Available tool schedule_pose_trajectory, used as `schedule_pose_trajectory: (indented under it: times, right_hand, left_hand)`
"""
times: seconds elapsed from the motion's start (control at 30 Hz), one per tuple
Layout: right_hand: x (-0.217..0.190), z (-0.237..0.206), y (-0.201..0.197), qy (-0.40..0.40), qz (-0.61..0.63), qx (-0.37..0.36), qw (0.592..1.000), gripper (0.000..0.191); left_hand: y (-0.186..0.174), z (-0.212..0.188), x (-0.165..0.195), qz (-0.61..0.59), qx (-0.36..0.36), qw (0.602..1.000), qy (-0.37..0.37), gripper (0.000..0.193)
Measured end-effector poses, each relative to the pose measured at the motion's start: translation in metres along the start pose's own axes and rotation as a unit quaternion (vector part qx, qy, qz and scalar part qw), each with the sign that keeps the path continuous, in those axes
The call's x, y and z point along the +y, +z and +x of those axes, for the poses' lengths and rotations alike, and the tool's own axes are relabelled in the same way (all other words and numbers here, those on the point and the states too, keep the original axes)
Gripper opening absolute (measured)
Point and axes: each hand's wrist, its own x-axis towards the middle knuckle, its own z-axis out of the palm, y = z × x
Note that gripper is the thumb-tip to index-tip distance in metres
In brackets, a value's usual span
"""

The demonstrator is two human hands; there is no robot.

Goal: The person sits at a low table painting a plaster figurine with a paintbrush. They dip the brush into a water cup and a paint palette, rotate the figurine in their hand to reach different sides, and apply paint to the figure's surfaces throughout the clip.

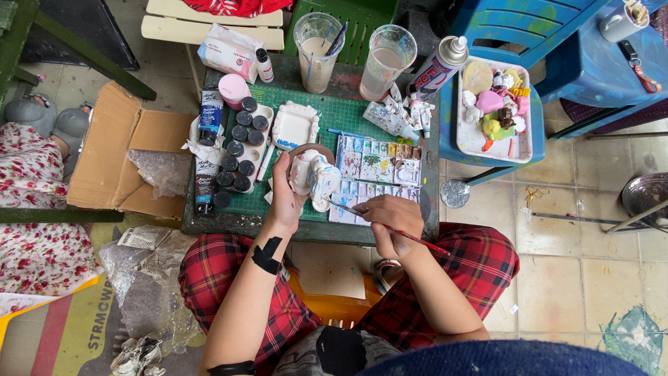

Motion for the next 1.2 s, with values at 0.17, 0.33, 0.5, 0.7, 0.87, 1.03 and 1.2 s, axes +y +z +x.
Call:
schedule_pose_trajectory:
  times: [0.17, 0.33, 0.5, 0.7, 0.87, 1.03, 1.2]
  right_hand:
    - [0.0046, -0.0024, 0.0025, 0.041, 0.012, 0.074, 0.996, 0.011]
    - [0.0026, -0.0049, 0.0057, -0.008, -0.004, 0.033, 0.999, 0.013]
    - [0.0051, -0.0036, 0.0059, 0.000, -0.014, 0.053, 0.999, 0.015]
    - [0.0062, -0.0037, 0.0054, -0.022, -0.037, 0.045, 0.998, 0.014]
    - [0.0035, -0.0016, 0.0049, -0.013, -0.061, 0.046, 0.997, 0.013]
    - [0.0018, 0.0001, 0.0058, -0.020, -0.023, 0.021, 0.999, 0.012]
    - [0.0027, -0.0005, 0.0082, -0.010, -0.051, 0.046, 0.998, 0.013]
  left_hand:
    - [0.0001, -0.0019, 0.0006, 0.050, -0.014, 0.999, 0.011, 0.070]
    - [-0.0014, -0.0008, 0.0005, 0.038, -0.005, 0.999, 0.012, 0.070]
    - [-0.0026, -0.0004, 0.0000, 0.016, -0.005, 1.000, 0.013, 0.069]
    - [-0.0029, -0.0007, 0.0002, 0.005, -0.010, 1.000, 0.019, 0.067]
    - [-0.0058, -0.0021, -0.0005, -0.018, 0.000, 1.000, 0.011, 0.067]
    - [-0.0066, -0.0011, -0.0010, -0.008, 0.016, 1.000, 0.010, 0.066]
    - [-0.0073, -0.0007, 0.0005, -0.018, 0.001, 1.000, 0.013, 0.068]
